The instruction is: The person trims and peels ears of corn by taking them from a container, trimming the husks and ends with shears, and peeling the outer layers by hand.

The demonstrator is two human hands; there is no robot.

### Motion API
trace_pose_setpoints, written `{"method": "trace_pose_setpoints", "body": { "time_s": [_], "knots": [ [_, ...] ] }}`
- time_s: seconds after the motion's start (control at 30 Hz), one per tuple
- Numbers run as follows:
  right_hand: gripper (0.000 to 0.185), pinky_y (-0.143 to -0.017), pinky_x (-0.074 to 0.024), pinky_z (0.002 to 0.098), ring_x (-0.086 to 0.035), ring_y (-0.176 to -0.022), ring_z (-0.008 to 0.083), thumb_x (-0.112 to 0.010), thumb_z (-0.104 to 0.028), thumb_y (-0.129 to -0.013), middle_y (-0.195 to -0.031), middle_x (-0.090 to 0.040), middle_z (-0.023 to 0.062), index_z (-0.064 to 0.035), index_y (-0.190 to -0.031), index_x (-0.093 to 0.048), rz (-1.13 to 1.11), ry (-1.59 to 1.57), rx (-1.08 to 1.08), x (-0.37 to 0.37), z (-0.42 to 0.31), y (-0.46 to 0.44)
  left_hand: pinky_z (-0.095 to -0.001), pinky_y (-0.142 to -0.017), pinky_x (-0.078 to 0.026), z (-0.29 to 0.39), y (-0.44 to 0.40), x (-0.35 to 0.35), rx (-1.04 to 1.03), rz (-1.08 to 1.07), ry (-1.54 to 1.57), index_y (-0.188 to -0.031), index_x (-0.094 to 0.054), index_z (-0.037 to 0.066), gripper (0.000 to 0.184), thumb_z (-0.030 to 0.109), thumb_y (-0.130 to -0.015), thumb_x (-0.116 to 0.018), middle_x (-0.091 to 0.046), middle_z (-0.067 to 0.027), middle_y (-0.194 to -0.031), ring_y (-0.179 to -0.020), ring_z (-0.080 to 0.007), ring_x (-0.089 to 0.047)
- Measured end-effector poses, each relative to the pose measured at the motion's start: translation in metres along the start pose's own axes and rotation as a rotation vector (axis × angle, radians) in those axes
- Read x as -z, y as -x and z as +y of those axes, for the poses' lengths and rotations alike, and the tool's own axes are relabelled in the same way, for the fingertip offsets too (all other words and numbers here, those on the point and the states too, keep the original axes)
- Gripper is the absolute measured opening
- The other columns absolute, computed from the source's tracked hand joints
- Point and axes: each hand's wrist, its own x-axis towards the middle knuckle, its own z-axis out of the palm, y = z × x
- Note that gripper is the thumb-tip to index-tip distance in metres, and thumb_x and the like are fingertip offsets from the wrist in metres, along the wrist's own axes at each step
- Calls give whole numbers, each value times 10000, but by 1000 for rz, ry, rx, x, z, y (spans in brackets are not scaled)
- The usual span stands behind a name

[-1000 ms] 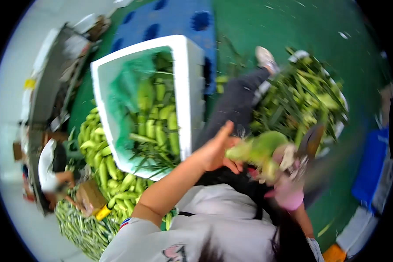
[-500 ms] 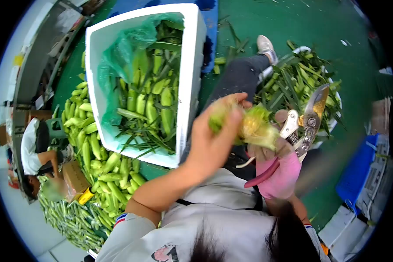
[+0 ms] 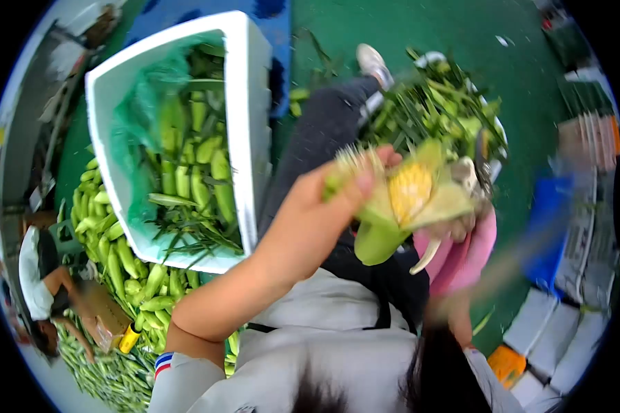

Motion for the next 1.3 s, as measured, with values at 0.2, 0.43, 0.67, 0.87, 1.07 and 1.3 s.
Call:
{"method": "trace_pose_setpoints", "body": {
  "time_s": [0.2, 0.43, 0.67, 0.87, 1.07, 1.3],
  "knots": [
    [368, -633, -496, 289, -604, -679, 174, -640, -98, -782, -863, -609, 61, -37, -1134, -552, -497, 1420, -199, -49, 46, 7, -439, -829, -576, 5, 81, 121, 235, 34, 421, -1444, -390, 53, 800, 638, -910, -500, -436, -245, -1450, -1313, -353, -480],
    [400, -692, -528, 465, -663, -780, 382, -698, -278, -789, -826, -677, 182, -90, -1121, -581, -1462, 1840, -330, -84, 184, 24, -367, -902, -547, -58, 195, 96, 298, 531, 659, -1091, -681, 53, 451, 453, -882, -687, -722, -101, -1060, -965, -202, -690],
    [361, -631, -530, 311, -655, -679, 197, -683, -90, -751, -808, -664, 113, -13, -1089, -582, -1052, 1634, -153, -7, 178, 16, -458, -833, -503, -95, 291, 233, -201, 1384, 534, -1247, -572, 198, 531, 549, -863, -680, -661, -106, -1033, -848, -272, -593],
    [445, -597, -426, 237, -520, -616, 116, -524, -96, -863, -717, -537, 38, 48, -1274, -432, -191, 1266, -243, 56, 44, 2, -351, -604, -532, -9, 350, 419, -263, 1866, 116, -1535, -1, 139, 907, 112, -880, -628, -623, -175, -1065, -735, -253, -632],
    [440, -710, -471, 299, -562, -745, 182, -538, -286, -958, -826, -578, 94, 21, -1263, -462, 207, 933, -207, 111, -10, 52, -383, -705, -533, 27, 113, 374, -316, 1073, -656, -1302, -519, 42, 393, 123, -919, -556, -632, -161, -1095, -877, -270, -652],
    [490, -704, -482, 368, -567, -732, 223, -568, -386, -956, -818, -586, 84, -44, -1294, -473, 383, 870, -115, 119, 10, 66, -498, -1020, -403, -5, -116, 447, -112, 1250, -1060, -1402, -367, -46, 749, 430, -899, -653, -454, -285, -1387, -1220, -467, -475]
  ]
}}
